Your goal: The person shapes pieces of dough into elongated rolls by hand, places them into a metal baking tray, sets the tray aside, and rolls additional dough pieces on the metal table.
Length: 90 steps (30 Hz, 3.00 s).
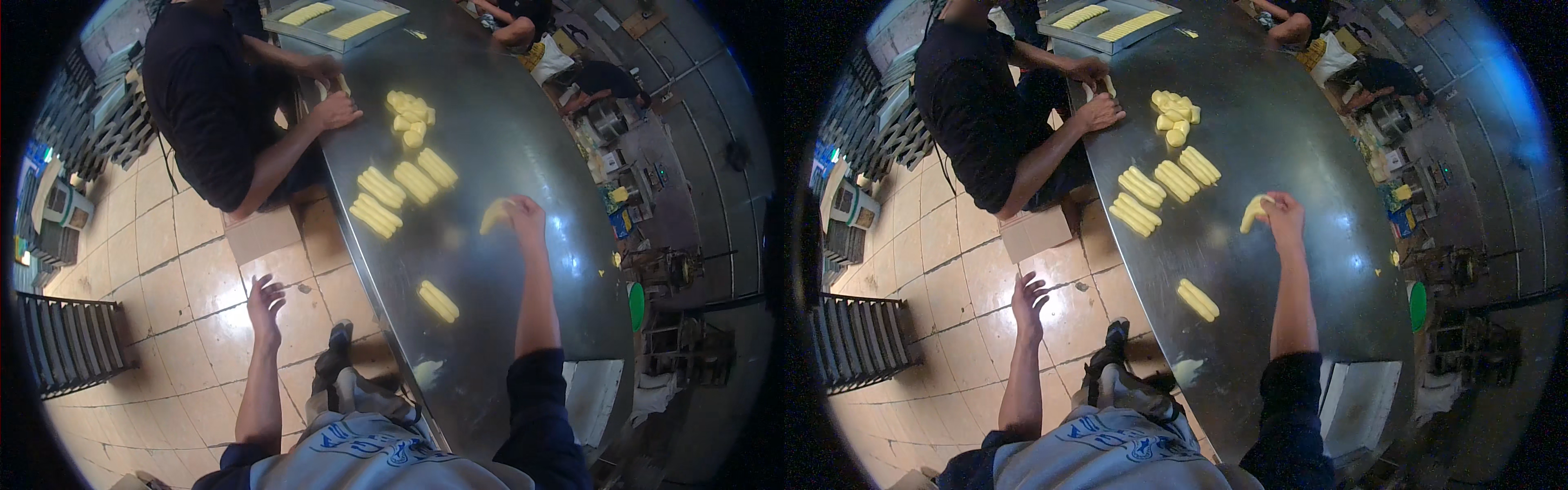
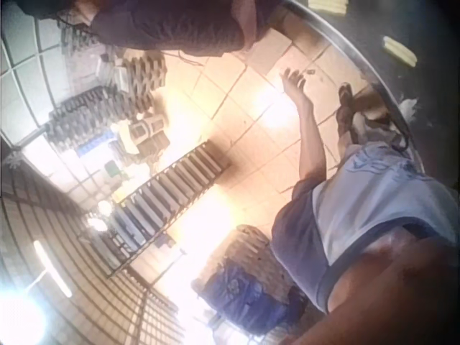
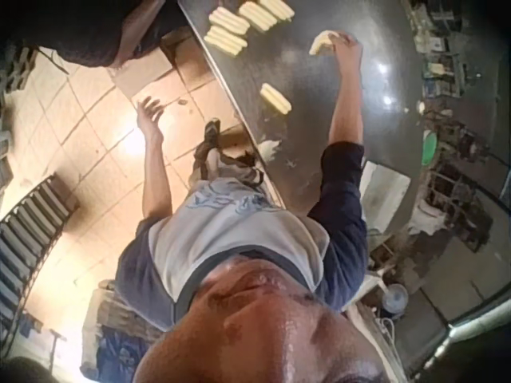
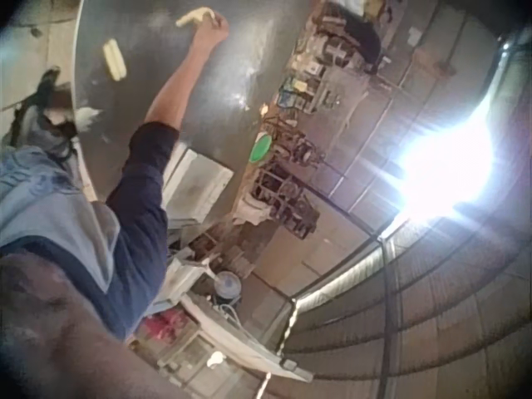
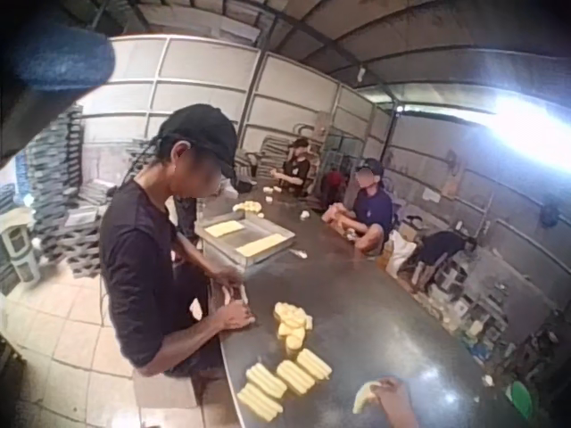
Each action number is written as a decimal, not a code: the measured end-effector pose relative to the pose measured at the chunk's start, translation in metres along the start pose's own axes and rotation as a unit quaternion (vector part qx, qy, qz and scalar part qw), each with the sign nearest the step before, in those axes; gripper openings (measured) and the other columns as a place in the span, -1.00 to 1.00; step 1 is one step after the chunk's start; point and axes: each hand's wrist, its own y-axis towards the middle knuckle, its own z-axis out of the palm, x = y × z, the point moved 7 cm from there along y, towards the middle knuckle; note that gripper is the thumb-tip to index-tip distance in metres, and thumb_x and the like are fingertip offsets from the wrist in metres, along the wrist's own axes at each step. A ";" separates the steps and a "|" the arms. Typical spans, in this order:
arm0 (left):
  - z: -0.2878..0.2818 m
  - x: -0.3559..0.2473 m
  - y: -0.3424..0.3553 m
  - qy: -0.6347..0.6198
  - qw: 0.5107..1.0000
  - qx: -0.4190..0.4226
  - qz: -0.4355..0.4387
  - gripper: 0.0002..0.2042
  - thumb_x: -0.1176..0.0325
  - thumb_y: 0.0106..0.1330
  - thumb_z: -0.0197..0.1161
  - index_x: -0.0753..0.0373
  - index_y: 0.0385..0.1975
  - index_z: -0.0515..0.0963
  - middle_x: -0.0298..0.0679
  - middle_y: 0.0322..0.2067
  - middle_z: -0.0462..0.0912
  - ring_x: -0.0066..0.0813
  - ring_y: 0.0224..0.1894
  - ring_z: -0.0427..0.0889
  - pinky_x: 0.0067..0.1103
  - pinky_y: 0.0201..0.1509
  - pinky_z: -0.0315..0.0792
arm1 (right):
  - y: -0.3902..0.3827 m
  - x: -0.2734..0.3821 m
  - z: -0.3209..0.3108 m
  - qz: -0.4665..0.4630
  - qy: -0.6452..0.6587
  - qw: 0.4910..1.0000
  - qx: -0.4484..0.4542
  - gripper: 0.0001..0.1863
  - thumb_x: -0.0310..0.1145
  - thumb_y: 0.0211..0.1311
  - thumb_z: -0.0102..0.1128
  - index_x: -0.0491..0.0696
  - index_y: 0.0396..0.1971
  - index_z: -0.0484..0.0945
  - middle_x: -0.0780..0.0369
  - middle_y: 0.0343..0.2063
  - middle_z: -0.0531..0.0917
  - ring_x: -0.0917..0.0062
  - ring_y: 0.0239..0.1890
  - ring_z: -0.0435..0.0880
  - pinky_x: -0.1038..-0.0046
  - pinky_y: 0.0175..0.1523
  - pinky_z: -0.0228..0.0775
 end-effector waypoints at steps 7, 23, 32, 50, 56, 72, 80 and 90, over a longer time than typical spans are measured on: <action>0.000 0.003 -0.003 -0.011 1.000 0.004 0.001 -0.51 -0.08 0.34 -0.13 0.28 -0.10 0.44 -0.26 -0.37 0.53 -0.53 -0.34 0.48 -0.58 -0.21 0.37 | 0.135 -0.057 0.089 0.044 0.345 0.938 -0.007 -0.62 -0.54 0.12 0.12 -0.15 -0.03 0.32 0.12 -0.28 0.51 0.37 -0.25 0.58 0.47 -0.15 0.55; 0.137 0.019 -0.036 0.052 0.979 0.191 0.053 -0.63 0.09 0.35 -0.06 0.26 -0.08 0.41 -0.33 -0.37 0.48 -0.61 -0.37 0.43 -0.61 -0.19 0.33 | -0.320 -0.240 -0.161 0.187 0.055 0.908 -0.372 -0.76 -0.41 0.20 0.06 -0.20 -0.18 0.51 0.23 -0.36 0.61 0.64 -0.42 0.54 0.56 -0.35 0.46; 0.273 0.105 -0.222 0.225 0.855 0.459 0.086 -0.70 0.21 0.37 -0.03 0.31 -0.13 0.48 -0.33 -0.40 0.52 -0.62 -0.35 0.48 -0.65 -0.23 0.35 | -0.524 -0.265 -0.370 0.202 -0.197 0.788 -0.547 -0.76 -0.34 0.17 0.09 -0.18 -0.24 0.55 0.12 -0.46 0.64 0.46 -0.40 0.61 0.46 -0.24 0.42; 0.285 0.200 -0.387 0.316 0.775 0.542 0.072 -0.76 0.28 0.32 0.10 0.35 -0.22 0.49 -0.24 -0.38 0.59 -0.57 -0.34 0.51 -0.62 -0.22 0.40 | -0.506 -0.402 -0.400 0.228 -0.271 0.935 -0.018 -0.72 -0.33 0.03 0.11 -0.09 -0.22 0.52 0.14 -0.24 0.60 0.28 -0.18 0.55 0.29 -0.11 0.37; 0.288 0.204 -0.409 0.328 0.757 0.560 0.078 -0.67 0.23 0.31 0.10 0.37 -0.09 0.45 -0.17 -0.24 0.58 -0.47 -0.20 0.56 -0.58 -0.09 0.42 | -0.551 -0.332 -0.434 0.205 -0.097 0.946 -0.233 -0.72 -0.53 -0.07 0.18 -0.15 -0.27 0.43 0.27 -0.45 0.52 0.63 -0.34 0.53 0.56 -0.25 0.39; 0.308 0.263 -0.483 0.307 0.709 0.635 0.003 -0.64 0.28 0.29 0.16 0.31 0.02 0.40 -0.38 -0.31 0.51 -0.67 -0.30 0.46 -0.67 -0.27 0.46 | -0.540 -0.256 -0.317 0.098 0.258 0.889 -0.365 -0.74 -0.47 0.12 0.17 -0.20 -0.18 0.49 0.22 -0.34 0.61 0.56 -0.33 0.57 0.59 -0.24 0.45; 0.293 0.224 -0.416 0.194 0.844 0.489 -0.105 -0.75 0.32 0.27 0.17 0.27 -0.15 0.36 -0.30 -0.25 0.46 -0.45 -0.20 0.53 -0.57 -0.18 0.54 | -0.532 -0.293 -0.301 0.249 -0.204 0.933 -0.162 -0.67 -0.28 0.09 0.17 -0.10 -0.14 0.50 0.06 -0.28 0.59 0.25 -0.20 0.56 0.32 -0.11 0.42; 0.274 0.191 -0.374 0.126 0.848 0.486 -0.169 -0.63 0.34 0.33 0.07 0.28 0.10 0.27 -0.20 -0.20 0.50 -0.45 -0.18 0.56 -0.59 -0.12 0.55 | -0.415 -0.171 -0.140 -0.016 0.294 0.952 -0.086 -0.61 -0.54 0.13 0.10 -0.16 0.01 0.39 0.17 -0.18 0.55 0.55 -0.22 0.57 0.51 -0.15 0.44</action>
